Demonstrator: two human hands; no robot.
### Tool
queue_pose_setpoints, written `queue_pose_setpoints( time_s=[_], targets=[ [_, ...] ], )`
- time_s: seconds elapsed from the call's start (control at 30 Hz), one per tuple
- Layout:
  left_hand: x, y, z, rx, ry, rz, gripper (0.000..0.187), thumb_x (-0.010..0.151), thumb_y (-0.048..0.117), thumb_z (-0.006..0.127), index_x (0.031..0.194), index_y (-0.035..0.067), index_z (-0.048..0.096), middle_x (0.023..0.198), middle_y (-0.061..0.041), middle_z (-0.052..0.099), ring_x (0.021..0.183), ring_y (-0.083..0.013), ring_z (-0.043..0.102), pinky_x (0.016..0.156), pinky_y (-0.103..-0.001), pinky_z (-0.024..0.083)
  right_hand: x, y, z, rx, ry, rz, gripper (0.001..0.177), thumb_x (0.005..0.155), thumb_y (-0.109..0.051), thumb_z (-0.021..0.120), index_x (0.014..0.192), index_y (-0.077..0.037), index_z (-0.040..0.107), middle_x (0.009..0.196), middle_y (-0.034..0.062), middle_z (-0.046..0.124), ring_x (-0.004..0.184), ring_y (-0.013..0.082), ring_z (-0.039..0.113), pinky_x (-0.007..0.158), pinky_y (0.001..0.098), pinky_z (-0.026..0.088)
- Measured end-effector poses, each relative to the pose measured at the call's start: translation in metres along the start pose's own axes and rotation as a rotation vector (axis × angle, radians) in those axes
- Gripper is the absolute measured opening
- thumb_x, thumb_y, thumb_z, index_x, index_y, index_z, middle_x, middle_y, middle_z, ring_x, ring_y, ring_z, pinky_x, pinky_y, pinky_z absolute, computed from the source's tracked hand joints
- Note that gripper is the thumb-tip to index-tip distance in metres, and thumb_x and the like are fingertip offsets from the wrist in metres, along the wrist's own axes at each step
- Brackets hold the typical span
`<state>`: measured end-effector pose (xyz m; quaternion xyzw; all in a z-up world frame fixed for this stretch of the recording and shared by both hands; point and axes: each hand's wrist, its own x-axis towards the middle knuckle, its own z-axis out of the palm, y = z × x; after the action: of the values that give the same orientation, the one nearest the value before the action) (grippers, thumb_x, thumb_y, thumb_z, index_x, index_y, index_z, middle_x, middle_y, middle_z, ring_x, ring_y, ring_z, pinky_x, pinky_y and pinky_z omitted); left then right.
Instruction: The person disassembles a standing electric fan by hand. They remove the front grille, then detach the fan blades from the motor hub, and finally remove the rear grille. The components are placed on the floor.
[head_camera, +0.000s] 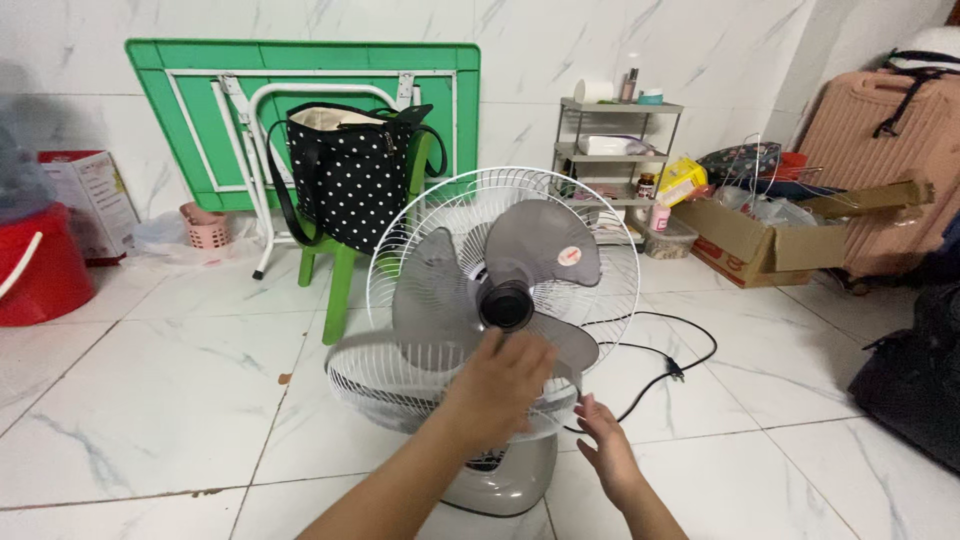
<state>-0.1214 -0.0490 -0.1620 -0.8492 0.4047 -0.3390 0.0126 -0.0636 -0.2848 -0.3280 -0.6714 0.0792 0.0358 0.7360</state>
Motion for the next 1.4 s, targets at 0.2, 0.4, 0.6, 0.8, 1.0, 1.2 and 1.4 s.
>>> queue_pose_setpoints(
  time_s=[0.2, 0.4, 0.6, 0.8, 1.0, 1.2, 1.4],
  targets=[
    [0.011, 0.02, 0.006, -0.06, -0.136, -0.05, 0.062, 0.061, 0.037, 0.088, 0.107, 0.001, 0.067, 0.114, -0.012, 0.061, 0.114, -0.0287, 0.055, 0.086, -0.041, 0.047, -0.016, -0.01, 0.007, 0.005, 0.015, -0.028, 0.066, 0.095, -0.059, 0.044, 0.145, -0.017, 0.05, 0.147, 0.0095, 0.054, 0.142, 0.0266, 0.044, 0.116, 0.0484, 0.036],
    [0.007, 0.023, 0.026, -0.261, -0.051, -0.196, 0.029, 0.081, 0.033, 0.08, 0.089, 0.006, 0.073, 0.099, -0.01, 0.068, 0.1, -0.028, 0.066, 0.08, -0.04, 0.054, -0.025, -0.015, 0.001, -0.193, -0.01, -0.272, 0.047, 0.098, -0.044, 0.055, 0.134, -0.014, 0.062, 0.135, 0.0087, 0.063, 0.13, 0.0232, 0.053, 0.115, 0.0427, 0.036],
    [-0.012, 0.013, 0.027, -0.367, -0.206, -0.171, 0.031, 0.091, 0.035, 0.072, 0.086, 0.004, 0.073, 0.089, -0.016, 0.068, 0.091, -0.0358, 0.067, 0.082, -0.048, 0.053, -0.028, -0.019, 0.002, -0.265, -0.134, -0.545, 0.022, 0.089, -0.014, 0.072, 0.109, -0.008, 0.065, 0.111, 0.0025, 0.068, 0.117, 0.0151, 0.059, 0.119, 0.0397, 0.033],
    [-0.04, 0.021, 0.012, -0.437, -0.286, -0.205, 0.037, 0.093, 0.038, 0.068, 0.091, 0.001, 0.071, 0.094, -0.02, 0.07, 0.092, -0.0401, 0.068, 0.083, -0.05, 0.053, -0.04, -0.028, 0.008, -0.332, -0.279, -0.48, 0.019, 0.085, -0.008, 0.077, 0.1, -0.008, 0.064, 0.101, 0.0022, 0.069, 0.11, 0.0157, 0.061, 0.12, 0.0398, 0.031],
    [-0.063, 0.046, 0.018, -0.55, -0.413, -0.396, 0.038, 0.096, 0.038, 0.066, 0.09, 0.0, 0.073, 0.09, -0.024, 0.07, 0.088, -0.0438, 0.069, 0.083, -0.053, 0.054, -0.049, -0.027, 0.004, -0.295, -0.401, -0.342, 0.028, 0.08, -0.004, 0.076, 0.106, -0.011, 0.067, 0.124, 0.0048, 0.066, 0.129, 0.0198, 0.056, 0.118, 0.0417, 0.032],
    [-0.084, 0.086, 0.042, -0.693, -0.338, -0.416, 0.029, 0.093, 0.026, 0.067, 0.088, -0.002, 0.075, 0.084, -0.024, 0.07, 0.083, -0.0438, 0.071, 0.077, -0.053, 0.056, -0.066, -0.025, 0.004, 0.173, -0.495, -0.04, 0.064, 0.086, -0.017, 0.057, 0.148, -0.006, 0.056, 0.166, 0.0, 0.03, 0.149, 0.0222, 0.038, 0.119, 0.0454, 0.032],
    [-0.085, 0.105, 0.071, -0.717, -0.406, -0.576, 0.026, 0.096, 0.022, 0.065, 0.099, -0.003, 0.072, 0.088, -0.024, 0.071, 0.089, -0.0391, 0.074, 0.079, -0.048, 0.058, -0.068, -0.015, 0.036, -0.055, -0.177, 0.345, 0.073, 0.096, -0.033, 0.055, 0.16, -0.016, 0.024, 0.158, 0.009, 0.043, 0.128, 0.0365, 0.059, 0.101, 0.0503, 0.049]
  ],
)
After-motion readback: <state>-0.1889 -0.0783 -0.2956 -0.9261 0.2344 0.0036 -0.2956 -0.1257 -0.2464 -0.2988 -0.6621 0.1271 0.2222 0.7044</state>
